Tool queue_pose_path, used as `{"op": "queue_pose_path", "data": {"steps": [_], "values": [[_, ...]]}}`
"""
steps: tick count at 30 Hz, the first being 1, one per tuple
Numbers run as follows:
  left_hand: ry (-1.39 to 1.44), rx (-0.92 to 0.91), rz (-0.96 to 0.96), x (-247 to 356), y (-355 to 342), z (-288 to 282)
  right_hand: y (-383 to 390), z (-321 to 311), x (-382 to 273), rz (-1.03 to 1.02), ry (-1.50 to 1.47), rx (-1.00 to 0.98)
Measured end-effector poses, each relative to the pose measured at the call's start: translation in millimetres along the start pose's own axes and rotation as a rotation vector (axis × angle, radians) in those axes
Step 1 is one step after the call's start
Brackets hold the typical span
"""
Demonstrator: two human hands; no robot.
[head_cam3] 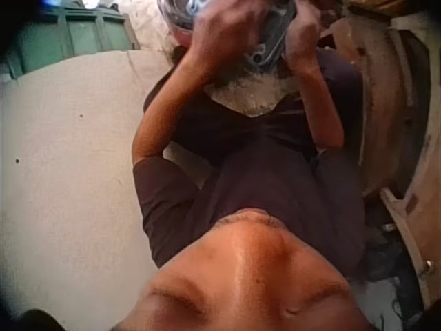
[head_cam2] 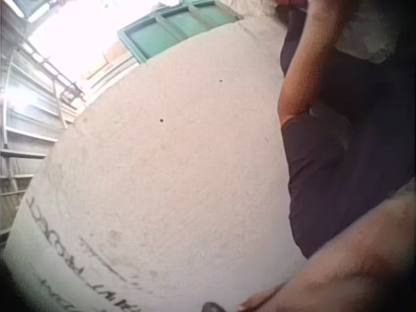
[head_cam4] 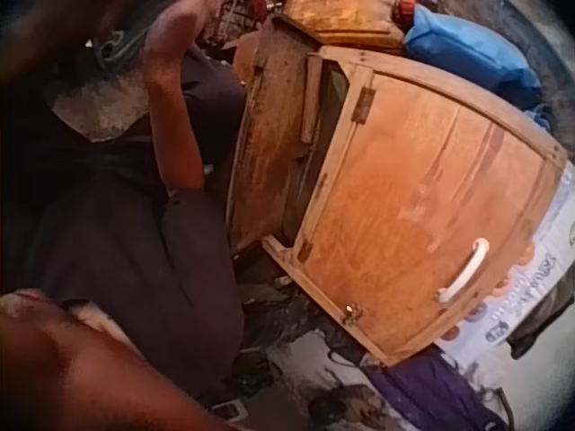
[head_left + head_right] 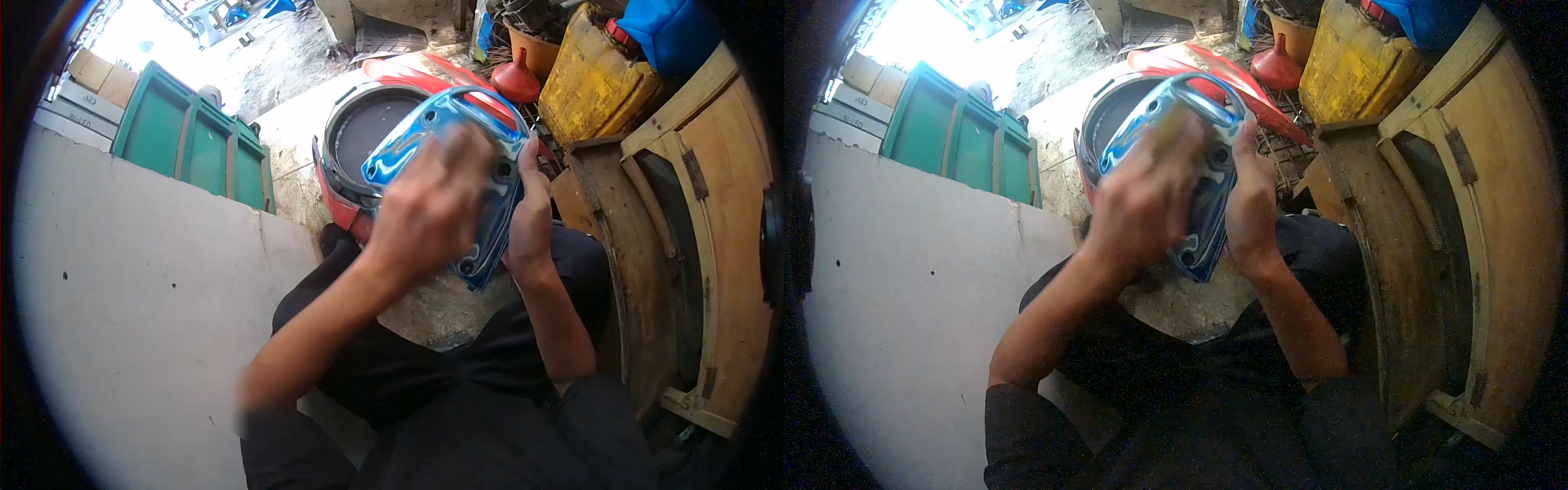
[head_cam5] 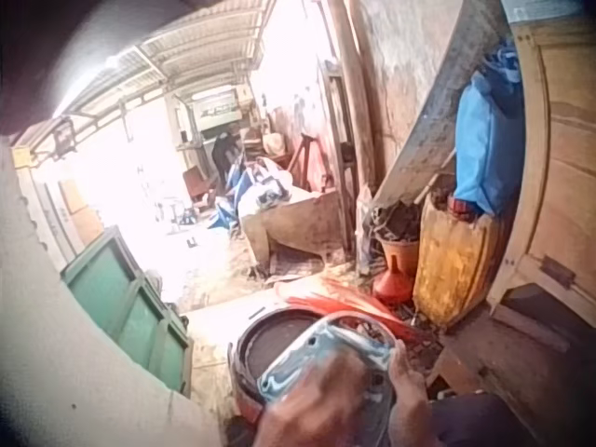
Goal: The person sands the surface of a blue and white patterned motorcycle fairing piece using a yellow sanding block, dipping the piece into a bucket of water occasionally.
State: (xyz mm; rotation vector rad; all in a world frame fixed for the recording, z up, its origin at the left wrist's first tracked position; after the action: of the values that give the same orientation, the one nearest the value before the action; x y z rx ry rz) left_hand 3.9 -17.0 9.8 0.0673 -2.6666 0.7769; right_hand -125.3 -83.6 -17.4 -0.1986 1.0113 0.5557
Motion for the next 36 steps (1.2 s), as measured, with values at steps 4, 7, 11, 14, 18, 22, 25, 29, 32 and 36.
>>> {"op": "queue_pose_path", "data": {"steps": [4,7,11,14,18,22,25,29,32,36], "values": [[0.123,0.118,0.082,2.6,2.6,9.8,-3.3,-13.1,6.4,-0.037,0.202,0.039],[0.087,0.116,0.334,29.8,18.2,2.5,0.5,6.3,-0.5,-0.063,0.030,0.171],[0.089,0.109,0.043,-2.6,-2.5,8.0,2.1,-13.8,2.6,-0.027,0.185,0.042],[0.124,0.140,0.320,24.9,14.7,9.2,-2.8,-9.4,7.1,-0.160,0.190,0.148],[0.076,0.098,0.076,4.1,3.3,7.6,-2.8,-7.6,7.5,-0.160,0.250,0.092],[0.161,0.071,0.341,31.2,17.7,8.6,3.3,-1.1,2.3,-0.149,0.193,0.169],[0.032,0.092,0.123,13.1,9.8,6.0,-0.5,1.0,0.4,-0.106,0.160,0.101],[0.118,0.101,0.150,12.5,9.5,10.3,-0.8,-12.2,11.2,-0.158,0.239,0.121],[0.133,0.068,0.219,26.8,12.8,4.5,-8.8,-12.9,4.4,-0.169,0.182,0.134],[0.151,-0.012,-0.207,1.1,-10.1,-27.3,0.3,-0.8,1.5,-0.021,0.159,-0.028]]}}
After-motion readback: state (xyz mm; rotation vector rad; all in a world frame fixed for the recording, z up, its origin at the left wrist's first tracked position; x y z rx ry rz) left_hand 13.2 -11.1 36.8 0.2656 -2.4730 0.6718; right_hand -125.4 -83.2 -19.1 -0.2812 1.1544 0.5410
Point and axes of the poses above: each hand's wrist, its own y-axis away from the middle knuckle, its own z-axis out of the palm, x = y × z, the point moved 2 cm from there along -y, towards the middle knuckle, and after that the axes turned 3 degrees about z, right-handed, at the moved point
